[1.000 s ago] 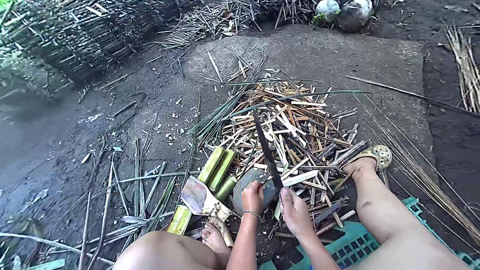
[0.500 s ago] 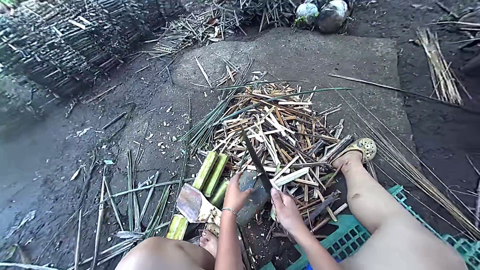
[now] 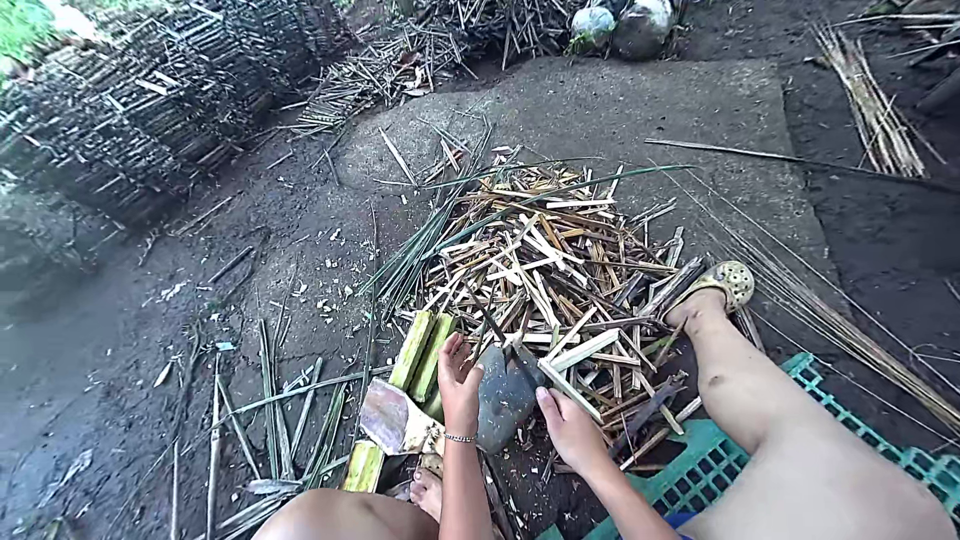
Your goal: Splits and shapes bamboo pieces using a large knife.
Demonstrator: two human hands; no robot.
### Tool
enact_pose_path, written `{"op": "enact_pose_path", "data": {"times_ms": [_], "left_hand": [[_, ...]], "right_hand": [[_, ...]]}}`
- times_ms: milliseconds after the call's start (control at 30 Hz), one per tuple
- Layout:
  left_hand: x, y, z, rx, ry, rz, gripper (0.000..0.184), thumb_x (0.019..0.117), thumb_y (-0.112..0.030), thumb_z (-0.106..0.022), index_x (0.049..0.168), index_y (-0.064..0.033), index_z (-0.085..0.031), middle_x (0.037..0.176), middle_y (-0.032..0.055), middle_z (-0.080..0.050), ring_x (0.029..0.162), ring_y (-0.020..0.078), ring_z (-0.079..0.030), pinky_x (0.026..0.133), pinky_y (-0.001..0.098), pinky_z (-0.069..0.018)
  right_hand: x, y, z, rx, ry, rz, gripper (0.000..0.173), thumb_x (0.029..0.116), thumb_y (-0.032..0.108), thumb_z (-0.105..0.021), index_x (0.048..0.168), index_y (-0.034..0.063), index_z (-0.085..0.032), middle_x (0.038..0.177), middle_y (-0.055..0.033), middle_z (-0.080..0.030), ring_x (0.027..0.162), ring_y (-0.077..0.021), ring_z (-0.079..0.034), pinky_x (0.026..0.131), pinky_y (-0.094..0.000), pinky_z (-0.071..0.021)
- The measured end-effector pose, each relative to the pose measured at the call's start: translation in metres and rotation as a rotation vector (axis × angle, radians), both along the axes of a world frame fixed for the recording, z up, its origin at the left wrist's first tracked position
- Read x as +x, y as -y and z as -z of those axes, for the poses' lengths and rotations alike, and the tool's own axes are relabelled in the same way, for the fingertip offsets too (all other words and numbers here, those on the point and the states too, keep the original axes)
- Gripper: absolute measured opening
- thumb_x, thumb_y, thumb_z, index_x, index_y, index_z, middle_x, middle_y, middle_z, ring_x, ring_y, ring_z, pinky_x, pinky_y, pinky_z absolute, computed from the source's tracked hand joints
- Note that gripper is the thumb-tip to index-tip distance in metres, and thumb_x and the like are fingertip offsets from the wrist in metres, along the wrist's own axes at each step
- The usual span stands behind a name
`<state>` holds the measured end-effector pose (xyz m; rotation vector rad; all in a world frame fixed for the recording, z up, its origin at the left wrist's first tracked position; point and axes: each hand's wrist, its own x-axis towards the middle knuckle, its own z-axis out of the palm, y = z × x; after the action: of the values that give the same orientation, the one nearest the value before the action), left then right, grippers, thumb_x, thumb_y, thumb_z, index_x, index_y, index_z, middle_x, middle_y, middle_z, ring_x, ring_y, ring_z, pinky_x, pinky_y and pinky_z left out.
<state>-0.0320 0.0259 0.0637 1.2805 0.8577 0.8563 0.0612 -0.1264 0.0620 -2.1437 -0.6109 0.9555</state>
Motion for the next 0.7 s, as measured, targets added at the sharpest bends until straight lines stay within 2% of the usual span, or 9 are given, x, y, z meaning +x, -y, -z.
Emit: {"op": "enact_pose_path", "data": {"times_ms": [100, 167, 233, 300, 367, 467, 567, 633, 700], "left_hand": [[0.000, 0.001, 0.011, 0.125, 0.045, 0.178, 0.095, 0.0732, -0.023, -0.071, 0.153, 0.0069, -0.029, 0.157, 0.0226, -0.037, 0.142, 0.0245, -0.042, 0.112, 0.0395, -0.0417], [0.002, 0.000, 0.017, 0.178, -0.053, 0.403, 0.102, 0.0752, -0.029, -0.075, 0.156, 0.0081, -0.025, 0.161, 0.0249, -0.033, 0.149, 0.0285, -0.034, 0.120, 0.0420, -0.0335], [0.013, 0.005, 0.020, 0.187, -0.200, 0.540, 0.096, 0.0784, -0.016, -0.077, 0.157, 0.0059, -0.027, 0.161, 0.0229, -0.035, 0.150, 0.0291, -0.034, 0.123, 0.0435, -0.0304], [0.024, 0.015, 0.024, 0.180, -0.260, 0.457, 0.083, 0.0833, -0.009, -0.076, 0.154, 0.0043, -0.035, 0.154, 0.0224, -0.045, 0.144, 0.0283, -0.044, 0.119, 0.0430, -0.0366], [0.025, 0.023, 0.027, 0.227, -0.164, 0.253, 0.058, 0.0851, -0.007, -0.075, 0.137, 0.0076, -0.053, 0.129, 0.0209, -0.064, 0.119, 0.0228, -0.063, 0.104, 0.0376, -0.0505], [0.022, 0.021, 0.019, 0.314, 0.047, 0.220, 0.025, 0.0861, -0.006, -0.069, 0.109, 0.0045, -0.071, 0.103, 0.0060, -0.071, 0.096, 0.0047, -0.066, 0.090, 0.0236, -0.0546], [0.023, 0.021, 0.019, 0.146, -0.145, 0.383, 0.022, 0.0947, -0.006, -0.062, 0.114, 0.0026, -0.069, 0.107, 0.0078, -0.070, 0.093, 0.0076, -0.065, 0.085, 0.0263, -0.0533], [0.029, 0.022, 0.029, 0.046, -0.182, 0.344, 0.026, 0.0971, -0.006, -0.061, 0.121, 0.0033, -0.063, 0.110, 0.0098, -0.070, 0.095, 0.0106, -0.066, 0.086, 0.0286, -0.0545], [0.027, 0.023, 0.029, 0.071, -0.104, 0.282, 0.022, 0.0960, -0.003, -0.060, 0.116, 0.0043, -0.065, 0.105, 0.0089, -0.072, 0.093, 0.0086, -0.067, 0.085, 0.0268, -0.0541]], "right_hand": [[-0.016, 0.013, 0.011, 0.150, 0.148, 0.094, 0.059, 0.1045, 0.048, -0.035, 0.102, 0.0009, -0.070, 0.068, -0.0104, -0.061, 0.065, -0.0261, -0.062, 0.064, -0.0516, -0.0508], [-0.017, 0.016, 0.034, -0.010, 0.033, 0.037, 0.057, 0.1099, 0.043, -0.036, 0.111, -0.0030, -0.069, 0.085, -0.0218, -0.069, 0.083, -0.0377, -0.068, 0.079, -0.0602, -0.0524], [-0.010, 0.010, 0.056, -0.185, -0.059, -0.023, 0.060, 0.1111, 0.046, -0.032, 0.117, -0.0015, -0.068, 0.103, -0.0249, -0.070, 0.101, -0.0410, -0.068, 0.092, -0.0619, -0.0501], [-0.005, 0.006, 0.053, -0.221, -0.076, -0.033, 0.062, 0.1106, 0.049, -0.031, 0.115, -0.0001, -0.069, 0.104, -0.0240, -0.070, 0.104, -0.0399, -0.068, 0.092, -0.0610, -0.0493], [-0.011, 0.014, 0.037, -0.202, -0.044, -0.048, 0.062, 0.1093, 0.051, -0.033, 0.115, 0.0012, -0.069, 0.099, -0.0231, -0.071, 0.101, -0.0405, -0.068, 0.090, -0.0625, -0.0501], [-0.026, 0.028, 0.030, -0.134, 0.070, -0.022, 0.061, 0.1070, 0.052, -0.036, 0.110, 0.0010, -0.070, 0.085, -0.0220, -0.070, 0.087, -0.0420, -0.070, 0.078, -0.0640, -0.0518], [-0.030, 0.025, 0.054, -0.261, -0.007, -0.028, 0.061, 0.1092, 0.052, -0.032, 0.115, 0.0027, -0.068, 0.097, -0.0224, -0.072, 0.098, -0.0413, -0.070, 0.085, -0.0633, -0.0514], [-0.022, 0.021, 0.063, -0.307, -0.049, -0.049, 0.062, 0.1095, 0.052, -0.030, 0.115, 0.0031, -0.068, 0.102, -0.0219, -0.071, 0.102, -0.0398, -0.069, 0.088, -0.0625, -0.0508], [-0.014, 0.019, 0.049, -0.292, -0.066, -0.078, 0.065, 0.1090, 0.054, -0.030, 0.112, 0.0020, -0.068, 0.100, -0.0215, -0.070, 0.100, -0.0387, -0.068, 0.087, -0.0616, -0.0506]]}}
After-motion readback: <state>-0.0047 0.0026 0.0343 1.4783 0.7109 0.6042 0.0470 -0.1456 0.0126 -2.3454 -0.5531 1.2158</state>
